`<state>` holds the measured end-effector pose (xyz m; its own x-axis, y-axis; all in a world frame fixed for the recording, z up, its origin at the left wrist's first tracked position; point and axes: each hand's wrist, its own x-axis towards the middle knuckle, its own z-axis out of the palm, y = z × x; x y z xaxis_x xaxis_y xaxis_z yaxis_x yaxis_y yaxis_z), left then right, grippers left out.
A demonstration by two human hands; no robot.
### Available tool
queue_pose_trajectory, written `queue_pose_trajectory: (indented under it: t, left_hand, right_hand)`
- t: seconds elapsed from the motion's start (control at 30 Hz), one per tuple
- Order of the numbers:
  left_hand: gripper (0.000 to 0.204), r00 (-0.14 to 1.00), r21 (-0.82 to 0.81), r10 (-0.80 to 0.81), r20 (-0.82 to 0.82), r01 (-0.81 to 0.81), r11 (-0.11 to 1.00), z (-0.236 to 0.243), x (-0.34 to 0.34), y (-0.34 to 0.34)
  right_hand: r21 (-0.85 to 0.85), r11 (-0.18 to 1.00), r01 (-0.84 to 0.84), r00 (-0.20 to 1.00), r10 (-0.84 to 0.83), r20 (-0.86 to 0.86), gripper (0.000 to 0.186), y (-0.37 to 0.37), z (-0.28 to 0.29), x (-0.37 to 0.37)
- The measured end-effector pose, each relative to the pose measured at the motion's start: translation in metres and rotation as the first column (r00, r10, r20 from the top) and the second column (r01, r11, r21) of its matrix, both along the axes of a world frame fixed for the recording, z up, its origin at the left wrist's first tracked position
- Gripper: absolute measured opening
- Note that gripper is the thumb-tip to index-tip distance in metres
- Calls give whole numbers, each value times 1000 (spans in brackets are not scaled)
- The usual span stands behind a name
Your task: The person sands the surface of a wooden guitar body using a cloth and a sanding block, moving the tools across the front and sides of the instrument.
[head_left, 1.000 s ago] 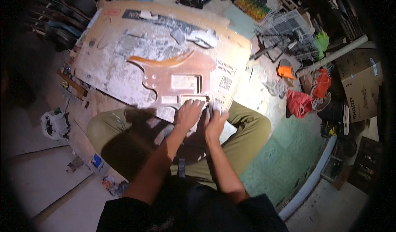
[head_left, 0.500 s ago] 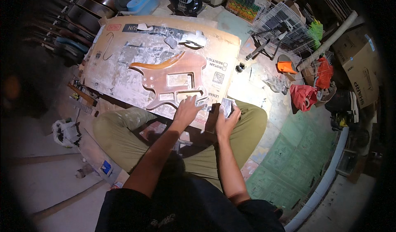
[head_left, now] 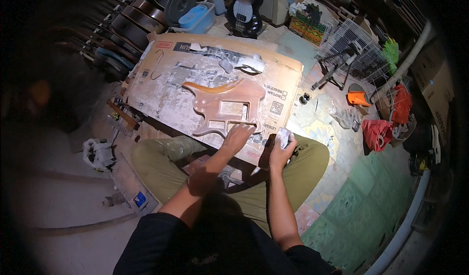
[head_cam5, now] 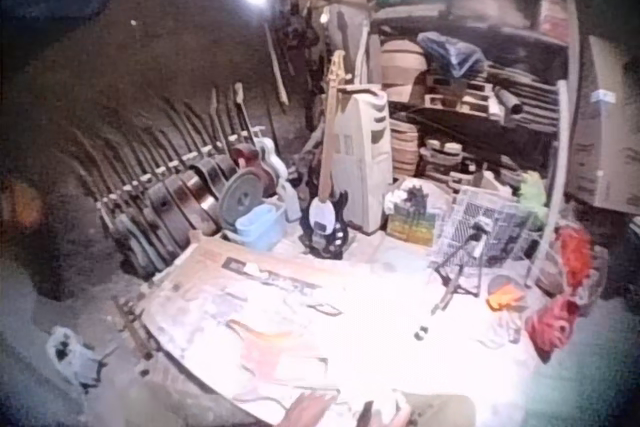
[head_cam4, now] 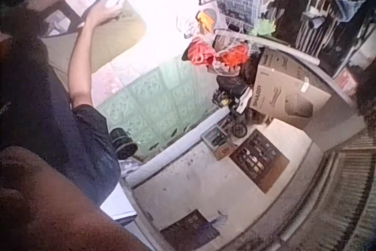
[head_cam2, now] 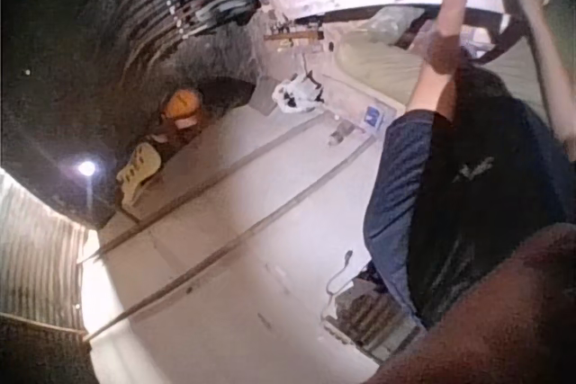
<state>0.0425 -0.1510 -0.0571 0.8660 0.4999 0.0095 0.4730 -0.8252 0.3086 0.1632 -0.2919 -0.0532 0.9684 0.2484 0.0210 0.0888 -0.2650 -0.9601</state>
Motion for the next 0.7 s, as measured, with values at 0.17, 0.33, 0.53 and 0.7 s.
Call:
queue_pose_trajectory:
  t: [0.17,0.33,0.53,0.7]
  left_hand:
    - [32,909,40,-393,-138,402,915,0,-66,34]
    - [30,892,167,-401,-208,437,884,2,-130,66]
    - [33,928,-44,-151,-341,144,989,23,-183,84]
    - [71,973,57,222,-57,-219,974,32,-172,89]
  right_hand:
    - [-42,997,-64,998,63,-17,47,3,10,-4]
    - [12,999,-42,999,42,-24,47,7,5,-6]
    - [49,998,-33,993,39,-115,51,3,-1,0]
    - [72,996,-57,976,71,-208,50,10,-6,-3]
